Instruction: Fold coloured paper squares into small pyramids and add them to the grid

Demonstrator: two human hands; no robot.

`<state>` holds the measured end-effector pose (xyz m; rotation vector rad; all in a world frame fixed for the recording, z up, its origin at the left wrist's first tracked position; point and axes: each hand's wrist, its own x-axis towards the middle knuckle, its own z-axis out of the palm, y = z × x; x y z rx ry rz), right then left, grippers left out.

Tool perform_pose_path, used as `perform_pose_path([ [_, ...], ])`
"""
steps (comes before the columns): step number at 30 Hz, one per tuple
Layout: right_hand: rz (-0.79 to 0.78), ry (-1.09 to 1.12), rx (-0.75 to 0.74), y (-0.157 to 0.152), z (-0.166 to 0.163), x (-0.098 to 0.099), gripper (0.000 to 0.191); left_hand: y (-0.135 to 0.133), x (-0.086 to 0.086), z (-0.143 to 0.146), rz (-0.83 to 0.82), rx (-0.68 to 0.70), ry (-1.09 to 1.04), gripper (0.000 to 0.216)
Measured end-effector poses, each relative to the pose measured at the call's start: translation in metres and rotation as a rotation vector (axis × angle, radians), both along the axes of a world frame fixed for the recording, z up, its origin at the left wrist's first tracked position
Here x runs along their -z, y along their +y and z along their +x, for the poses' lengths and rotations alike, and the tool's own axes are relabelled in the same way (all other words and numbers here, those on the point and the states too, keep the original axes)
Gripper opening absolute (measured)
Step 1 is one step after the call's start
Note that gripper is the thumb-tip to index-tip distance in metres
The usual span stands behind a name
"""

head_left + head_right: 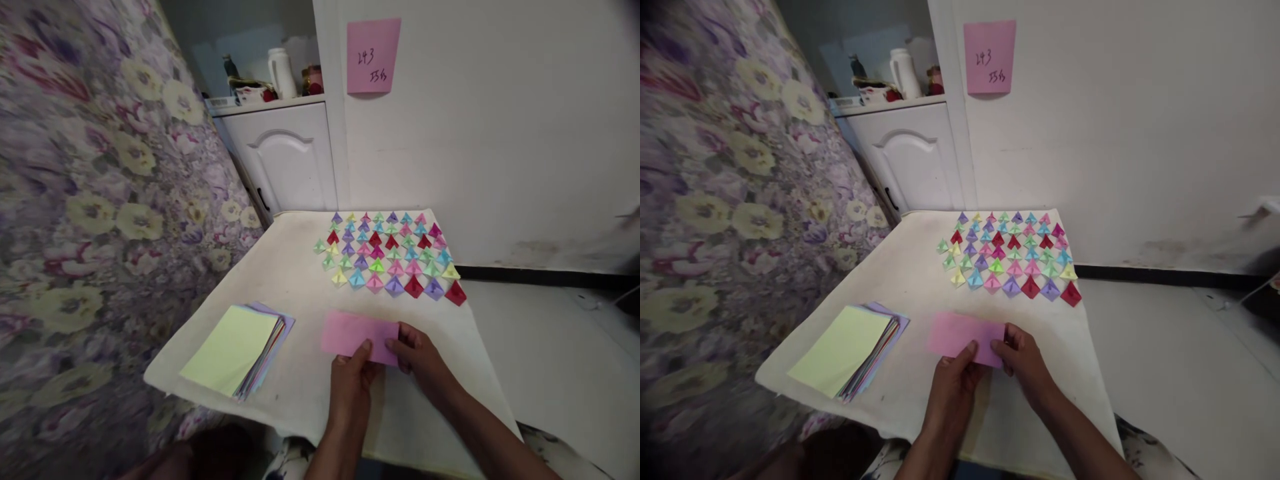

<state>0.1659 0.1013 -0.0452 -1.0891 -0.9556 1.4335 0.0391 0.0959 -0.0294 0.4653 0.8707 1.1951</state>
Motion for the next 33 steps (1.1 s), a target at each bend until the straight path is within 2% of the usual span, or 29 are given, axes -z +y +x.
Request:
perform_pose_path([
  [6, 0.006, -0.106, 0.018, -0.002, 0.005, -0.013, 0.02, 0.003, -0.006, -0.001, 0.009, 0.064, 0.063, 0.021],
  [9, 0.027, -0.198, 0.105, -0.002, 0.016, -0.025, 0.027, 0.012, -0.013, -0.002, 0.011, 0.038, 0.093, 0.023],
  [13, 0.139, -0.298, 0.235, -0.003, 0.038, -0.041, 0.036, 0.025, -0.029, 0.005, 0.035, 0.024, 0.107, 0.023],
  [17, 0.202, -0.327, 0.108, -0.007, 0.053, -0.05, 0.035, 0.034, -0.041, 0.022, 0.058, 0.103, 0.085, 0.024],
  [20, 0.251, -0.34, 0.026, -0.008, 0.055, -0.05, 0.03, 0.035, -0.04, 0.033, -0.005, 0.116, 0.063, 0.024],
  [26, 0.37, -0.401, -0.015, -0.003, 0.054, -0.047, 0.029, 0.03, -0.028, 0.035, -0.036, 0.225, -0.01, 0.024],
  [30, 0.385, -0.513, -0.015, -0.002, 0.055, -0.049, 0.029, 0.026, -0.029, 0.032, -0.044, 0.239, 0.01, 0.022],
  [33, 0.371, -0.499, -0.044, -0.002, 0.053, -0.049, 0.026, 0.025, -0.031, 0.029, -0.015, 0.242, 0.017, 0.02],
])
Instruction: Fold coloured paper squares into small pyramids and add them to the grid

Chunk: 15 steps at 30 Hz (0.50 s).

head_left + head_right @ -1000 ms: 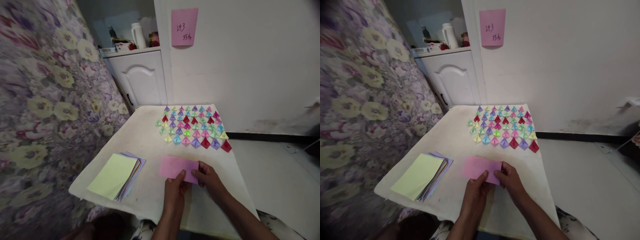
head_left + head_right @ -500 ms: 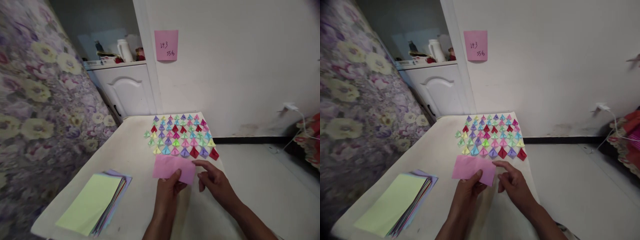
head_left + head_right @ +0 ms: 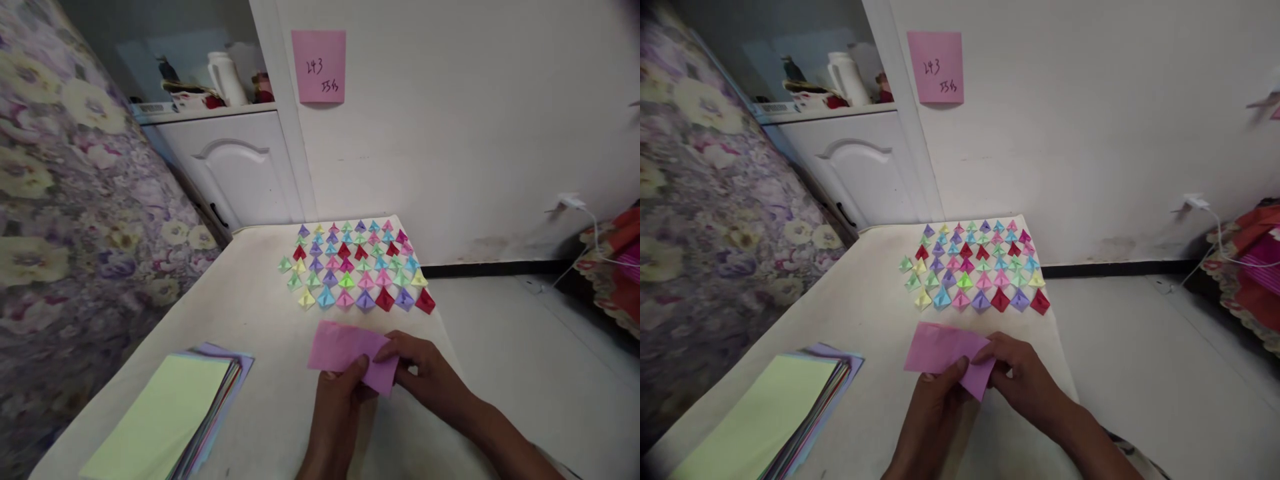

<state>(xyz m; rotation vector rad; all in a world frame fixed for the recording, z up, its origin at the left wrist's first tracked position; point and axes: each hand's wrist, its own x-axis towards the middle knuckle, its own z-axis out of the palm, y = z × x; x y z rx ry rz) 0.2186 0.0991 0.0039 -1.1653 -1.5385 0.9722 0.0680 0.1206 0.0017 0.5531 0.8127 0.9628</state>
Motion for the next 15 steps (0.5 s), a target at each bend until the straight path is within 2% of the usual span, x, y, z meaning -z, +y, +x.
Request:
perform_pose_path([
  [5, -0.076, 0.066, -0.021, -0.001, -0.005, 0.002, 0.023, -0.001, 0.006, -0.006, 0.014, 0.019, 0.03, 0.019],
  [8, -0.164, 0.123, 0.023, 0.0, -0.008, 0.002, 0.019, 0.0, 0.012, -0.009, -0.008, 0.016, 0.069, 0.023],
  [12, -0.238, 0.211, 0.091, 0.003, -0.012, 0.0, 0.002, 0.0, 0.015, -0.011, 0.0, 0.014, 0.047, 0.023],
  [15, -0.25, 0.255, 0.136, 0.004, -0.016, 0.002, 0.006, -0.001, 0.015, -0.012, 0.029, 0.016, 0.026, 0.026],
])
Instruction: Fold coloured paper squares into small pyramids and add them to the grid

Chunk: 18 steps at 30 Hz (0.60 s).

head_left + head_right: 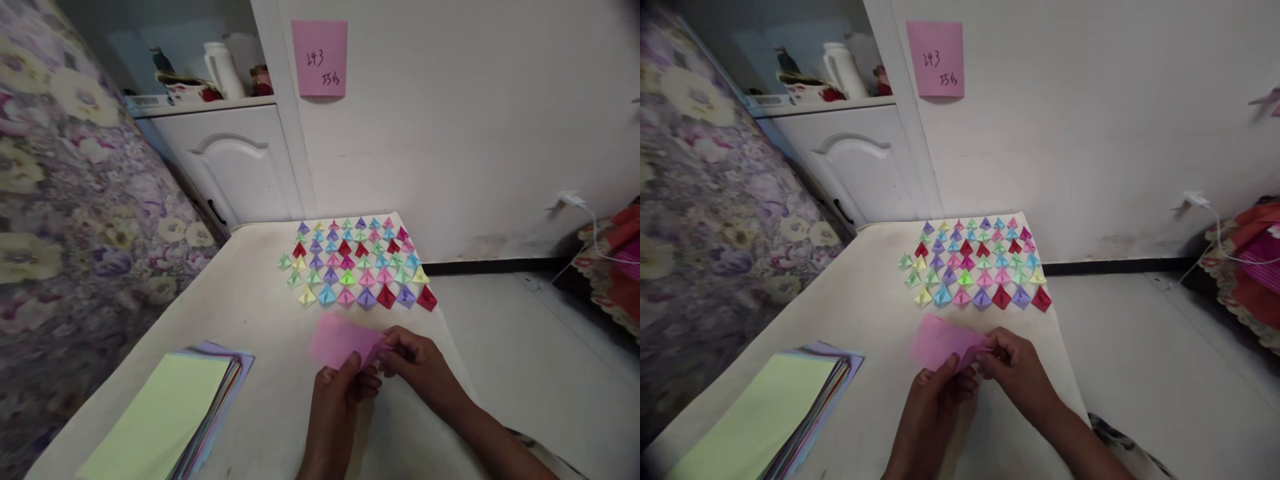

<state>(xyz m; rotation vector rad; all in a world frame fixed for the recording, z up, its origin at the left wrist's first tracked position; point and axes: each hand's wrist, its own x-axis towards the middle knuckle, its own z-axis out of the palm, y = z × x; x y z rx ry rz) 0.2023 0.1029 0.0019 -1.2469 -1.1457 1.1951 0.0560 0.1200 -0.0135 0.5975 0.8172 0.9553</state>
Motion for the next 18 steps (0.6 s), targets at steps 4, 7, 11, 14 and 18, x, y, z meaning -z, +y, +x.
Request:
perform_pose_path([
  [4, 0.017, 0.03, 0.053, -0.0008, -0.0035, 0.0062, 0.011, -0.0011, 0.0003, 0.0001, 0.009, -0.004, 0.009, 0.031],
  [7, 0.015, 0.039, 0.096, -0.0015, -0.004, 0.0087, 0.014, -0.0021, -0.0013, 0.0017, 0.023, -0.003, 0.031, 0.032],
  [11, -0.007, 0.05, 0.143, -0.0007, -0.0031, 0.0061, 0.017, -0.0028, -0.0053, 0.0051, 0.051, 0.021, 0.07, 0.034],
  [14, -0.032, 0.035, 0.165, 0.0001, -0.0023, 0.0033, 0.018, -0.0026, -0.0069, 0.0066, 0.061, 0.026, 0.096, 0.034],
  [18, -0.038, -0.002, 0.187, 0.0001, -0.0022, 0.0017, 0.02, -0.0036, -0.008, 0.0076, 0.072, 0.045, 0.11, 0.035],
])
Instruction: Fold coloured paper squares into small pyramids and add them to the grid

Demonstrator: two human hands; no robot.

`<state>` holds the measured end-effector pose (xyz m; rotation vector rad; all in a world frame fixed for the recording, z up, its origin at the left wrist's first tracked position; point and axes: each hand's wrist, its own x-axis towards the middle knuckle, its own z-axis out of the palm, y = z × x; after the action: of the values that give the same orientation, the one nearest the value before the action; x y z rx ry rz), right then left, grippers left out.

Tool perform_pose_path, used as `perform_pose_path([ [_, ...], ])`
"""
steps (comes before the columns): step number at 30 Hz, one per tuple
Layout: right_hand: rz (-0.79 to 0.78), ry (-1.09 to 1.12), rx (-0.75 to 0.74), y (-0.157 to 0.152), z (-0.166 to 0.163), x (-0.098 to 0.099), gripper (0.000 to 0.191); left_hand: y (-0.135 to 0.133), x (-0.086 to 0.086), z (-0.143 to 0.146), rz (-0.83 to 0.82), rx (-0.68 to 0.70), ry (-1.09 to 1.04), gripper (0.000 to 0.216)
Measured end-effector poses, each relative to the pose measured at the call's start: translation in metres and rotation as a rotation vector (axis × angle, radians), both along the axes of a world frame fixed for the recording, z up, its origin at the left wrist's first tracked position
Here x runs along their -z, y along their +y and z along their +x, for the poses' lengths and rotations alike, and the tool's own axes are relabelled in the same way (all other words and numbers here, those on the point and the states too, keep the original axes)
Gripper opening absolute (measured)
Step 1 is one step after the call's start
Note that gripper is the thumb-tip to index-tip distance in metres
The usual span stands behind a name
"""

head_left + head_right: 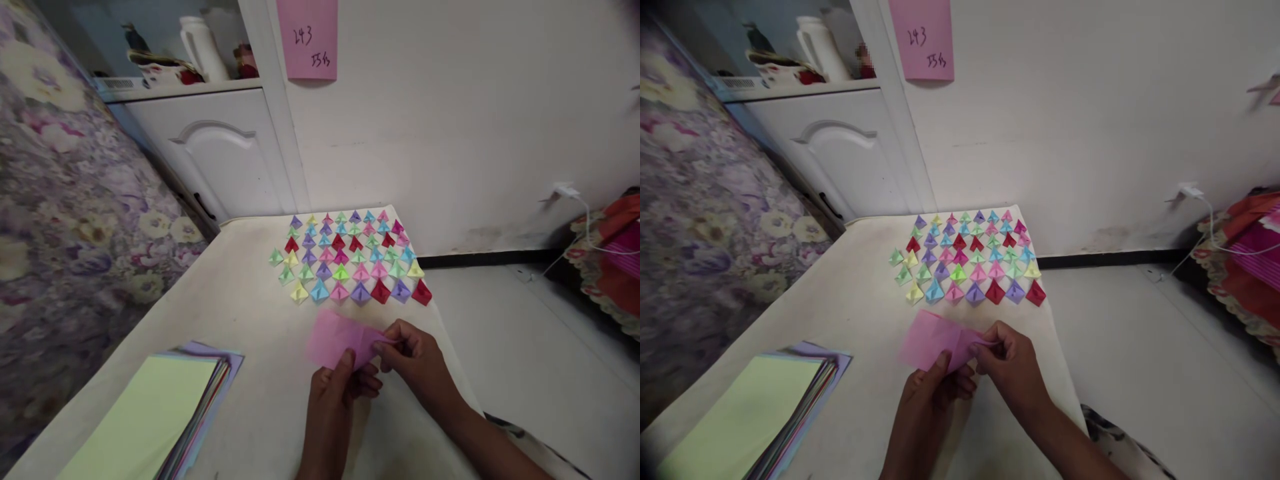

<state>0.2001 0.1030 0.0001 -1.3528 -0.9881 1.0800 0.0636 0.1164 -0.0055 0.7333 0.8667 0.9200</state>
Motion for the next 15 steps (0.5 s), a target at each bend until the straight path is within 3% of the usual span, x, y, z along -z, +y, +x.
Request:
perform_pose_path([
  [8, -0.013, -0.05, 0.019, 0.0, -0.001, 0.0, 0.021, -0.004, -0.012, 0.005, 0.037, -0.057, 0.175, 0.031],
  [15, -0.018, -0.08, -0.006, -0.002, -0.002, 0.005, 0.022, -0.002, -0.007, 0.006, 0.037, -0.096, 0.192, 0.02],
])
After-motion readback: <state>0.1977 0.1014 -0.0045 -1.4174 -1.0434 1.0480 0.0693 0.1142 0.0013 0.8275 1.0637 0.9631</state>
